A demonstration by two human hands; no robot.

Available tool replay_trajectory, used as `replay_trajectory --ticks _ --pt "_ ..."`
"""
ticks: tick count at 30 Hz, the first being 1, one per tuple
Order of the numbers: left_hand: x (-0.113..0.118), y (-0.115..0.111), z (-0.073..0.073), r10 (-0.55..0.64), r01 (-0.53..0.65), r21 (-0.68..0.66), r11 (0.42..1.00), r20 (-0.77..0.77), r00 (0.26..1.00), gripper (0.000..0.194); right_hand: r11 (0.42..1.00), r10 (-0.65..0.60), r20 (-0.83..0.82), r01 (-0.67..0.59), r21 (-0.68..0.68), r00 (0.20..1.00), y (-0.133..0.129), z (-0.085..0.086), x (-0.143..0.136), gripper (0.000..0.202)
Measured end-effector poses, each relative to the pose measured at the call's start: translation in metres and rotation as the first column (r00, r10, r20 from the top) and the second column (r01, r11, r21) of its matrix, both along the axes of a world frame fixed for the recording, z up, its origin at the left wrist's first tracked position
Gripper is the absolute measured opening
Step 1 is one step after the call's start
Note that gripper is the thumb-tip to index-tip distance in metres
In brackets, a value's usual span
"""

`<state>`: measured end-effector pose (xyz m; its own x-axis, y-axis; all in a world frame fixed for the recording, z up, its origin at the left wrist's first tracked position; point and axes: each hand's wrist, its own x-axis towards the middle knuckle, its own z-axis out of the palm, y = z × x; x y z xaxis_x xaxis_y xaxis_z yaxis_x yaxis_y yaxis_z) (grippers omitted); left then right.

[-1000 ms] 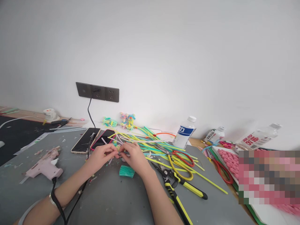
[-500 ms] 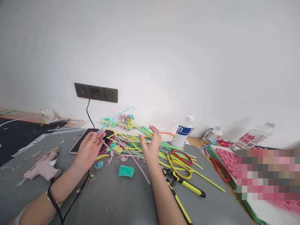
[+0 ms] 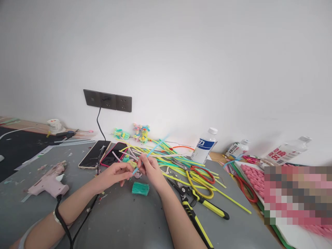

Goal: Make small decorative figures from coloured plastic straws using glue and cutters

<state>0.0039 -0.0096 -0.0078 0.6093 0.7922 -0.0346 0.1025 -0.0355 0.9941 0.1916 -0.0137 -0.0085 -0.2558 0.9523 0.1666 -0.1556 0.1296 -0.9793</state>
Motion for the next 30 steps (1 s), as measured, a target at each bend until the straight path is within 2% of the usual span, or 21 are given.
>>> replay_trajectory --ticks 4,12,21,25,30 --pt "-0.001 -0.003 0.001 -0.125 0.123 -0.117 0.986 -0.014 0.992 0.028 0.998 0.060 0.024 -0.060 -0.014 0.998 -0.003 0.003 0.001 0.051" --pt "-0.004 -0.006 0.006 -0.208 0.210 -0.242 0.947 0.033 0.978 0.024 0.990 0.141 0.096 -0.137 -0.040 0.985 -0.011 0.003 -0.007 0.053" --pt "-0.006 -0.005 0.007 -0.240 0.230 -0.129 0.965 -0.069 0.968 0.028 0.991 0.125 0.104 -0.128 0.023 0.987 -0.012 0.005 -0.007 0.050" --pt "-0.004 -0.004 0.009 -0.178 0.175 -0.108 0.979 -0.021 0.984 0.034 0.998 0.032 -0.021 -0.031 0.058 0.999 -0.010 0.003 -0.006 0.034" --pt "-0.002 0.000 0.006 0.057 -0.054 -0.064 0.997 0.048 0.997 0.038 0.977 -0.178 -0.146 0.193 0.093 0.973 -0.007 0.004 -0.004 0.029"
